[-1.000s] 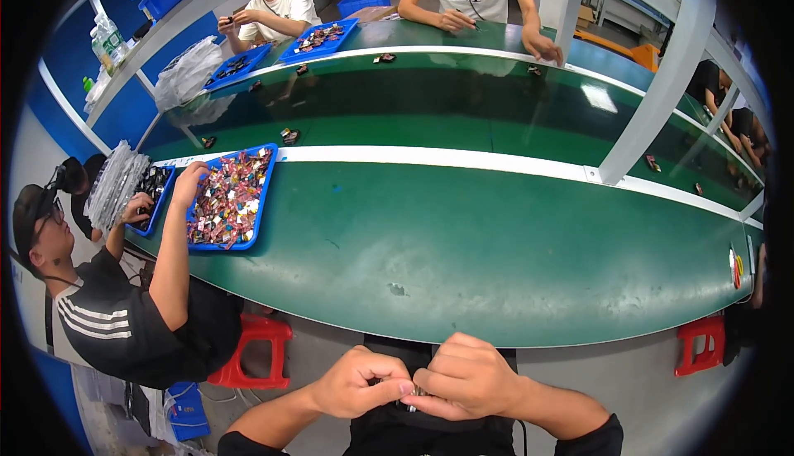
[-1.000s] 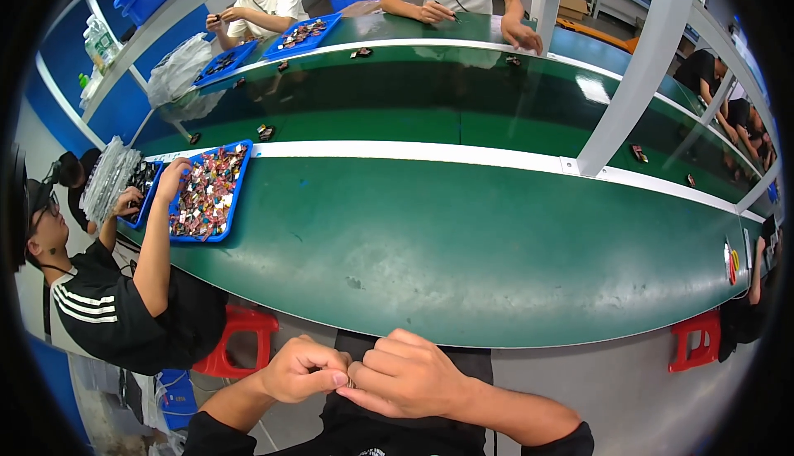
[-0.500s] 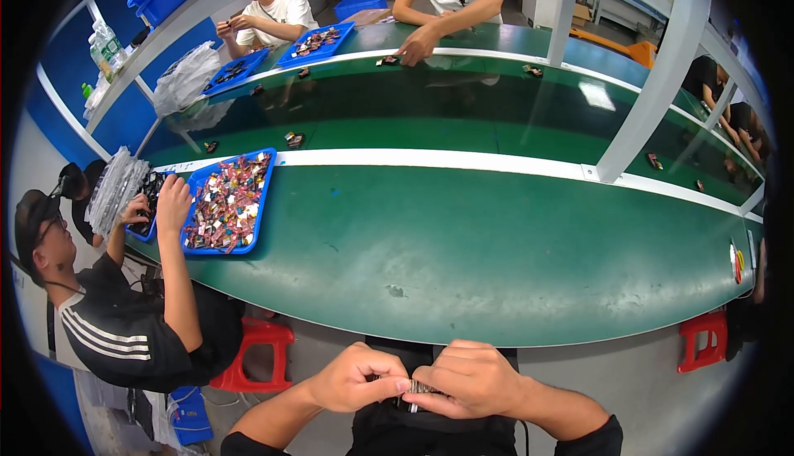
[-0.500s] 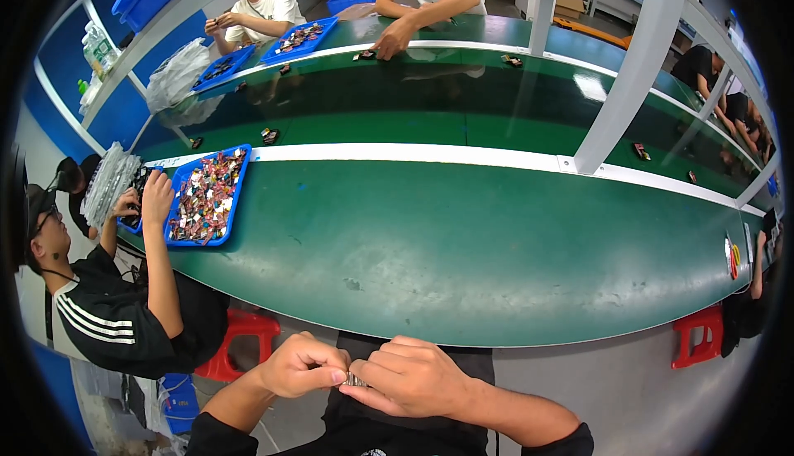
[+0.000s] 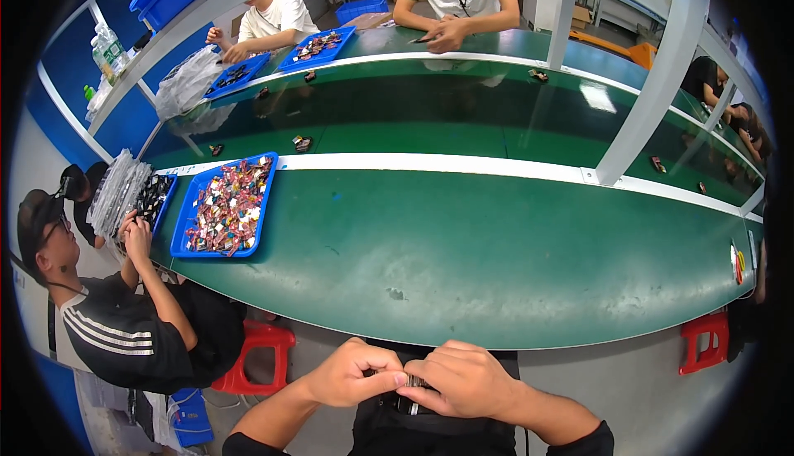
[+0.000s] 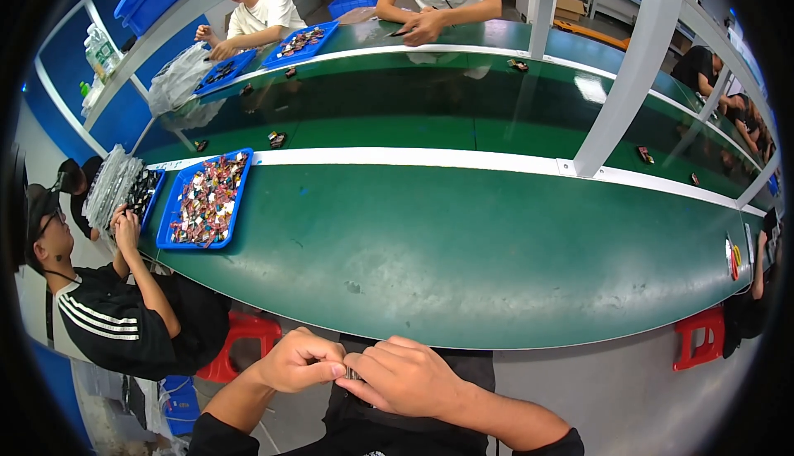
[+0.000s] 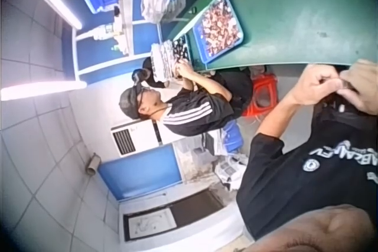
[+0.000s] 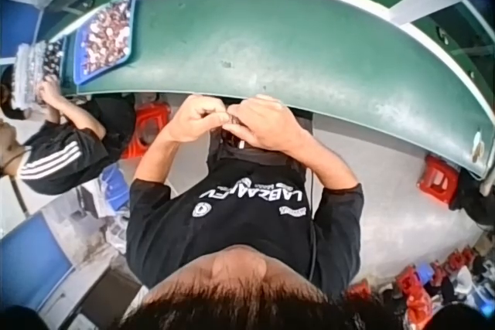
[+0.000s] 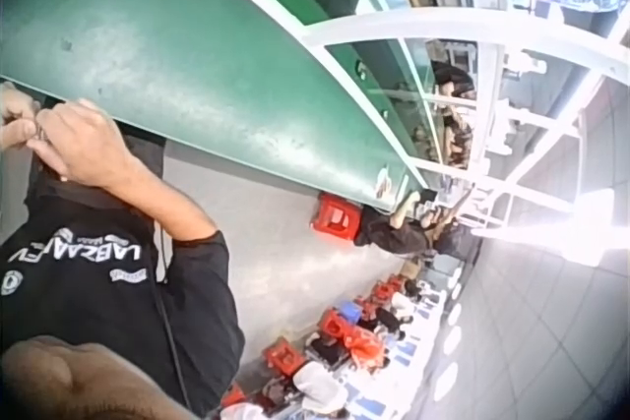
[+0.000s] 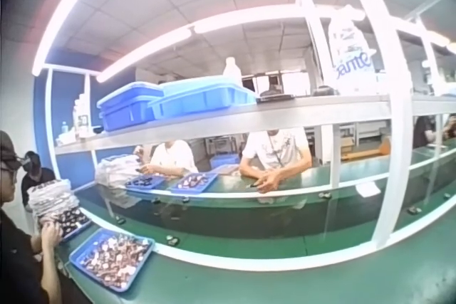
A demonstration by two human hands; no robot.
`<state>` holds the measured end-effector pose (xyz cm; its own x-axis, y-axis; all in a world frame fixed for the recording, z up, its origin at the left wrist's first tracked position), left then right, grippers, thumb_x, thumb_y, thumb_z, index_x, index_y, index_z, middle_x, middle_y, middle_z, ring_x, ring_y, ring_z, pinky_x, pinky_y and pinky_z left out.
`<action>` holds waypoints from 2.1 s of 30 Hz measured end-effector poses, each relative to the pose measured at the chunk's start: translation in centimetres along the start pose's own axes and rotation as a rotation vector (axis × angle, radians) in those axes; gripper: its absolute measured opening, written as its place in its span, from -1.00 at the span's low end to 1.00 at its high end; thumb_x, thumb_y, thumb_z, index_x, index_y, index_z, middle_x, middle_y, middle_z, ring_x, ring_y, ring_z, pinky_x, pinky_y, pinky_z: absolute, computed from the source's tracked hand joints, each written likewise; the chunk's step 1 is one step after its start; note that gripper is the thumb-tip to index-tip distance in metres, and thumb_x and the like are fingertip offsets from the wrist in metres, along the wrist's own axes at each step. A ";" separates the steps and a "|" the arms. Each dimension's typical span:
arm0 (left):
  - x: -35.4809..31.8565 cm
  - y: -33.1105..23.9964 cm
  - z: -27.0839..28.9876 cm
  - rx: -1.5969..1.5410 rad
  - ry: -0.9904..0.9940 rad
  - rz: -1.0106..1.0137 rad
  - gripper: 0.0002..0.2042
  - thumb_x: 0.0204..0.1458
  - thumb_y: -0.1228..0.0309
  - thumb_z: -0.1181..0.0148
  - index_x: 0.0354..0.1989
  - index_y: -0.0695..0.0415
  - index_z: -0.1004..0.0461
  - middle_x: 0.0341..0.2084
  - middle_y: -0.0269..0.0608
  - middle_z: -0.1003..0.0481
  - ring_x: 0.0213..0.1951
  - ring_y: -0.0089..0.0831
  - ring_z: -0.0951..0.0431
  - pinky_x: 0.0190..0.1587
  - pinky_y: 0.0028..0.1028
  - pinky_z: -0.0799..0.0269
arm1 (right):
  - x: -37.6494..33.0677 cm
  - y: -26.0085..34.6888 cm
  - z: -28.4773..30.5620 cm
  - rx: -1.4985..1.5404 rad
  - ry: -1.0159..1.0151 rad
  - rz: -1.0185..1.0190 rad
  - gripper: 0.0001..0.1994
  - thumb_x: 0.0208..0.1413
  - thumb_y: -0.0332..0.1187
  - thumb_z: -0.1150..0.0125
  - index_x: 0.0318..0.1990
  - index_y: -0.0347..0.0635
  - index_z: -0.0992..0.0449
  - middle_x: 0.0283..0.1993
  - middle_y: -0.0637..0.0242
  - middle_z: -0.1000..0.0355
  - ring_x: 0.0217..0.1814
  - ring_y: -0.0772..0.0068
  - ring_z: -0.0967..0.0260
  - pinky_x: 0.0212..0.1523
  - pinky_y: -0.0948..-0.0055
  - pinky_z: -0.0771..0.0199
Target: Manually assembling small mechanical or electronic parts on a factory production line.
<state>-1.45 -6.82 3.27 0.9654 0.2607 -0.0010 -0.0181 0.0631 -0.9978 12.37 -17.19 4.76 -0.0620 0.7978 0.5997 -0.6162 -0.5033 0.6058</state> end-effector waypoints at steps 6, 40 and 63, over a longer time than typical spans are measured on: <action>-0.6 0.7 0.3 0.039 -0.034 0.056 -0.80 0.16 0.43 -0.18 -0.48 0.24 -0.51 -0.74 -0.44 -0.33 -0.62 -0.72 -0.20 -0.60 -0.56 -0.09 | 0.1 -0.2 -0.3 -0.093 0.119 0.026 -0.76 0.07 -0.26 -0.34 -0.43 -0.14 -0.39 -0.63 0.42 -0.21 -0.60 0.42 -0.25 -0.48 0.47 -0.26; -0.4 0.8 -0.5 0.047 0.028 0.007 -0.85 0.17 0.45 -0.10 -0.41 0.24 -0.47 -0.66 -0.31 -0.40 -0.61 -0.58 -0.28 -0.54 -0.51 -0.18 | -0.4 -0.6 0.1 -0.057 0.118 0.111 -0.73 0.01 -0.19 -0.40 -0.45 -0.11 -0.43 -0.59 0.44 -0.22 -0.58 0.46 -0.23 -0.47 0.49 -0.25; 1.5 -0.9 5.4 0.417 0.049 0.137 -0.74 0.10 0.33 -0.27 -0.09 0.17 -0.53 -0.48 -0.28 -0.54 -0.43 -0.59 -0.45 -0.32 -0.48 -0.39 | 2.8 -4.5 -0.4 -0.193 0.176 -0.070 -0.73 0.09 -0.07 -0.28 -0.28 -0.07 -0.51 -0.49 0.34 -0.42 -0.46 0.26 -0.41 -0.39 0.30 -0.34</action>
<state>-1.43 -1.27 4.50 0.9578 0.2482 -0.1451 -0.2408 0.4168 -0.8765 14.65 -12.56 3.53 -0.1385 0.8824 0.4496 -0.7612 -0.3853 0.5217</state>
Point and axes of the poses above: each hand's wrist, its own x-axis towards the middle knuckle, its own z-axis out of the back of the hand, y = z × x, the point moved 4 cm from there along x, towards the middle knuckle
